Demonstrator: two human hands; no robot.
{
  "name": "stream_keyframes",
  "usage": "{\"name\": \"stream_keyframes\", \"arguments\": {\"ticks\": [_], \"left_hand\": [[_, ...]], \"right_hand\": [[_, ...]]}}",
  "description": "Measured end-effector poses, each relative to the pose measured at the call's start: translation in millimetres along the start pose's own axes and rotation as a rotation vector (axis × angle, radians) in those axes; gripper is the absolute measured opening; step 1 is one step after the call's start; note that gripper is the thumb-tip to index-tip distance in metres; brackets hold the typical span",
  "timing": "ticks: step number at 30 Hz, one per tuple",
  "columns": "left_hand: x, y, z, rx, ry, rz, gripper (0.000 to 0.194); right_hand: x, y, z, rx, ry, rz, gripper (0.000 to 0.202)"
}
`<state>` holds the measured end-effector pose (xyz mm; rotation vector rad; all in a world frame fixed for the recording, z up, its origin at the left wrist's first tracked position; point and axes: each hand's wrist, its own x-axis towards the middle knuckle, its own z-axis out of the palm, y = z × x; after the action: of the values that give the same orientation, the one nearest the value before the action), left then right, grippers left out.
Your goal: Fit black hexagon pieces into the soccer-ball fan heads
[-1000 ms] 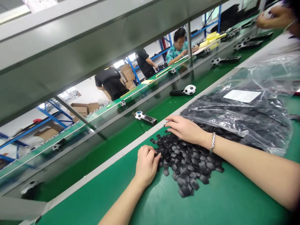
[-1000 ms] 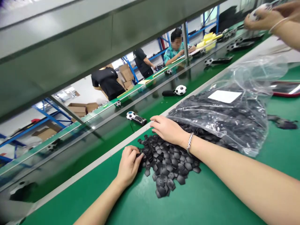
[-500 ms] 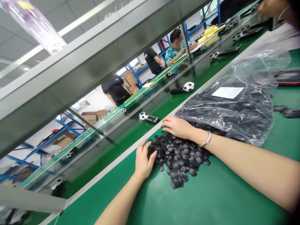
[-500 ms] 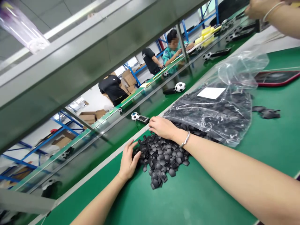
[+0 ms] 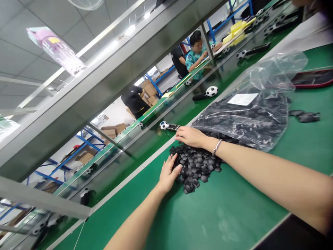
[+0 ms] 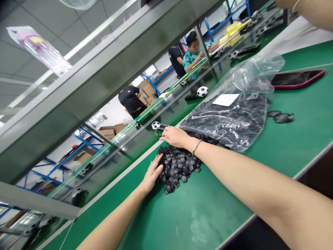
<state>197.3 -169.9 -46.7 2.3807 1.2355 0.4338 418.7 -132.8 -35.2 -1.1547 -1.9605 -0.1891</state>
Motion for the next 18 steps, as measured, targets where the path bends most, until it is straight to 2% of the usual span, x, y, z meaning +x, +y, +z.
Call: {"name": "stream_keyframes", "arguments": {"ticks": [5,7,12,18], "left_hand": [[-24.0,21.2,7.0,0.012,-0.026,0.045,0.079],[-30.8,24.5,10.7,0.059,-0.029,0.070,0.085],[-37.0,28.5,23.0,0.148,0.148,0.086,0.043],[-33.7,31.5,27.2,0.124,0.239,0.056,0.028]], "right_hand": [[2.5,-8.9,-4.2,0.020,0.003,-0.028,0.026],[1.5,-13.1,-4.2,0.029,-0.004,-0.038,0.026],[-2.7,-20.6,-2.1,0.058,-0.032,-0.051,0.027],[-6.3,-21.1,3.9,0.108,-0.094,-0.065,0.025]]}}
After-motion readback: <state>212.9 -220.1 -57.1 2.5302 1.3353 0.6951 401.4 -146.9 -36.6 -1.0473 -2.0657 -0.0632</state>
